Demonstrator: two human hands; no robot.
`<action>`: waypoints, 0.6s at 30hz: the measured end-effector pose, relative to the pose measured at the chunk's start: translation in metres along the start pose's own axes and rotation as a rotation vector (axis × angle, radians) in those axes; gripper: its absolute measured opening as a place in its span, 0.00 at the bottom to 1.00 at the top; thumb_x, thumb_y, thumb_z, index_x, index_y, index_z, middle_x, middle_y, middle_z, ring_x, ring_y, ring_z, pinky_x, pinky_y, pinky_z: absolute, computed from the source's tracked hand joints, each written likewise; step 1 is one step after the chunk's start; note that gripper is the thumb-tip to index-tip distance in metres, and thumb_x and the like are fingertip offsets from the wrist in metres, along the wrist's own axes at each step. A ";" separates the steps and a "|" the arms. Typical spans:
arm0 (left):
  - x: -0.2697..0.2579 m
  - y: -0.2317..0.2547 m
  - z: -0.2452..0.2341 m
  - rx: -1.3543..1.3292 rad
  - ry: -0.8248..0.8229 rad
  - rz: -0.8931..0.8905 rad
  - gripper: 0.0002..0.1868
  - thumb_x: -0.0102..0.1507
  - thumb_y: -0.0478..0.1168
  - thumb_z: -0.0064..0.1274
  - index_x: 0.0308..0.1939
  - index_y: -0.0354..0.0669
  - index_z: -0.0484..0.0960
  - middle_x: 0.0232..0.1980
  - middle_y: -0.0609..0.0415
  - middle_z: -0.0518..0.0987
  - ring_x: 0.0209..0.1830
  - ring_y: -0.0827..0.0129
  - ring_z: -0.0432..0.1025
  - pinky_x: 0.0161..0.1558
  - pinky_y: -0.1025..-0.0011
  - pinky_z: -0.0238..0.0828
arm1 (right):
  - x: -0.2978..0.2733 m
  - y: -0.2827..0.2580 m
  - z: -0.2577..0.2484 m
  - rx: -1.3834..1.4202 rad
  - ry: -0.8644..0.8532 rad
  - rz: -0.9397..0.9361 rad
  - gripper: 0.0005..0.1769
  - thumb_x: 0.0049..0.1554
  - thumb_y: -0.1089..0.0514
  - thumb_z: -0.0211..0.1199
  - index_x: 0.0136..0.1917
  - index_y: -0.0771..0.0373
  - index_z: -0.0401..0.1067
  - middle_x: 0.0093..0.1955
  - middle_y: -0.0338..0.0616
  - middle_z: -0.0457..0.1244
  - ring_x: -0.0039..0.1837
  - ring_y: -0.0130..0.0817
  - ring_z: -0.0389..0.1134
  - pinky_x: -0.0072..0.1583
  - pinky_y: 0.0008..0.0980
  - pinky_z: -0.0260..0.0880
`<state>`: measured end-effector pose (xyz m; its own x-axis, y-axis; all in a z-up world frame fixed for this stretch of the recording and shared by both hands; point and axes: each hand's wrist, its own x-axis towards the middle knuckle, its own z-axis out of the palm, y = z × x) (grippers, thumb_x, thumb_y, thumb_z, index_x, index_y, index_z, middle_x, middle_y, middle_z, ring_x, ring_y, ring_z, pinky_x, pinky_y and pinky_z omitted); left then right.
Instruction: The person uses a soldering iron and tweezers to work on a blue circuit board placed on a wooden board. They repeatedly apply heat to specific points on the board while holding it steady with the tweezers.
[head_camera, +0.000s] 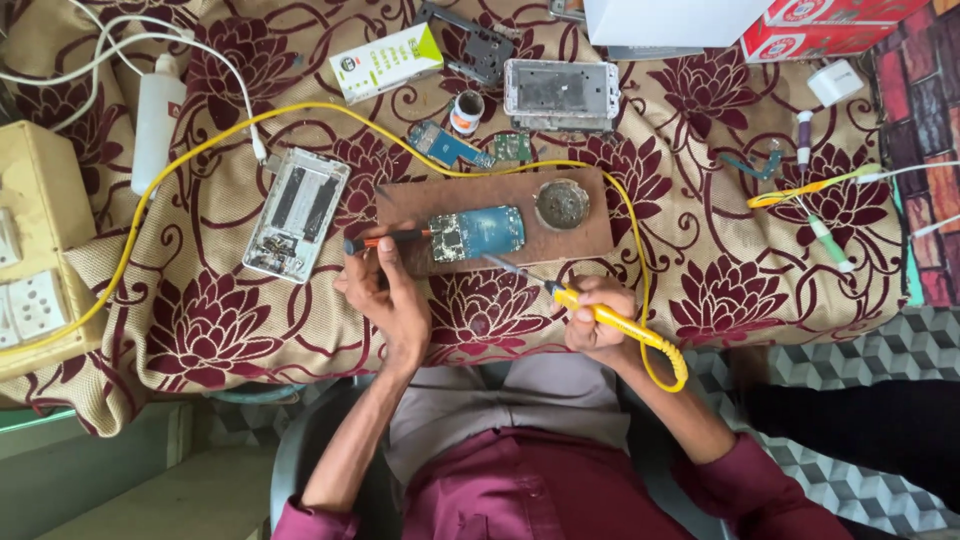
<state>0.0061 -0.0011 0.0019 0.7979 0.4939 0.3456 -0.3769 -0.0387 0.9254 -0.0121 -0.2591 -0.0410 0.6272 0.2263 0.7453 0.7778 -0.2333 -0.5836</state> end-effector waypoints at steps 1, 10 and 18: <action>-0.003 0.000 -0.002 0.011 -0.009 -0.017 0.13 0.77 0.44 0.44 0.56 0.37 0.73 0.49 0.46 0.86 0.46 0.69 0.80 0.53 0.75 0.76 | -0.003 -0.001 0.001 -0.014 0.038 0.005 0.11 0.70 0.53 0.49 0.56 0.62 0.54 0.38 0.46 0.63 0.37 0.32 0.71 0.40 0.27 0.70; -0.002 0.000 -0.004 0.139 -0.009 -0.037 0.11 0.76 0.42 0.44 0.54 0.36 0.74 0.46 0.46 0.87 0.41 0.71 0.80 0.47 0.76 0.69 | -0.003 0.002 0.010 0.075 0.158 0.028 0.12 0.71 0.53 0.47 0.57 0.63 0.51 0.40 0.47 0.60 0.35 0.29 0.67 0.37 0.24 0.67; -0.003 0.004 -0.002 0.229 -0.021 0.008 0.10 0.77 0.40 0.45 0.53 0.36 0.75 0.46 0.46 0.88 0.41 0.72 0.77 0.52 0.75 0.63 | -0.004 0.001 0.004 0.122 0.072 0.104 0.12 0.72 0.53 0.45 0.58 0.61 0.49 0.40 0.46 0.62 0.35 0.29 0.66 0.38 0.23 0.67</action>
<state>0.0010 -0.0006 0.0043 0.8058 0.4749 0.3538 -0.2684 -0.2397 0.9330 -0.0136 -0.2562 -0.0461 0.7031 0.1376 0.6977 0.7111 -0.1348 -0.6900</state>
